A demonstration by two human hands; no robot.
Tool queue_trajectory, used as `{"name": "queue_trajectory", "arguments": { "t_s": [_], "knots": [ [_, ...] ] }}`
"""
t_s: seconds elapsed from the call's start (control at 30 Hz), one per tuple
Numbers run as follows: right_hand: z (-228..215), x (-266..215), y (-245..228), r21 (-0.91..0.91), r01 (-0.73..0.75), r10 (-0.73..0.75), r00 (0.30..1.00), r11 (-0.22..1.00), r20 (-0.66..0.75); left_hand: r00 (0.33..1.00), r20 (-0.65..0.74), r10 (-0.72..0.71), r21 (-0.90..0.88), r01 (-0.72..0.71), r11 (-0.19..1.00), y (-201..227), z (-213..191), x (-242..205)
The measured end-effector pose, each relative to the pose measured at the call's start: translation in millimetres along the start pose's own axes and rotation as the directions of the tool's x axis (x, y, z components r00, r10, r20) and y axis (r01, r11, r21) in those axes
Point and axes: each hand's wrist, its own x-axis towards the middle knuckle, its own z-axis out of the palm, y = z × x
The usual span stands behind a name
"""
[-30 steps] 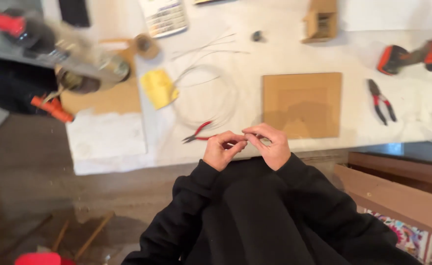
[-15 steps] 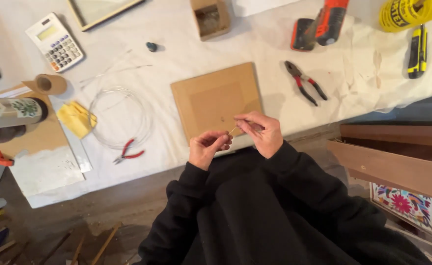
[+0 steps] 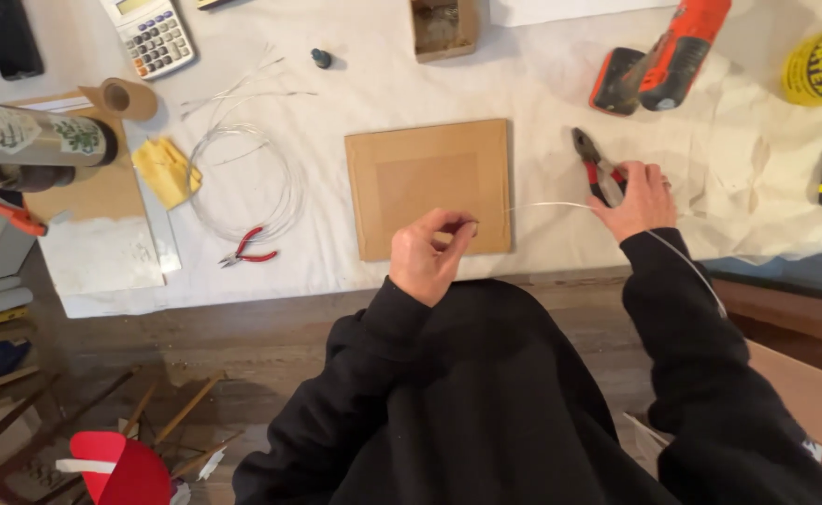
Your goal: Wiring a picture frame for hanging.
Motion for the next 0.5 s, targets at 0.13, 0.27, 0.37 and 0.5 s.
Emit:
{"name": "queue_trajectory", "arguments": {
  "t_s": [0.13,0.27,0.37,0.5],
  "knots": [
    [33.8,-8.1,17.2,0.122,-0.041,0.031,0.996,0.992,0.08,0.994,-0.013,0.112,0.06,-0.111,0.992,34.1,-8.5,1.6],
    [19.2,-38.4,-29.9,0.783,-0.414,0.107,0.904,0.464,0.414,0.973,-0.009,0.232,0.103,-0.23,0.968,53.9,-19.6,1.2],
    [-20.0,-69.7,-90.7,0.909,-0.318,-0.013,0.942,0.269,0.334,0.958,0.018,0.287,0.098,-0.287,0.953,69.2,-24.3,-3.2],
    [-79.7,-63.3,-161.2,0.846,0.228,-0.378,0.925,0.482,-0.033,0.932,0.049,0.359,0.097,-0.362,0.927,93.9,-33.2,-4.1]
  ]
}}
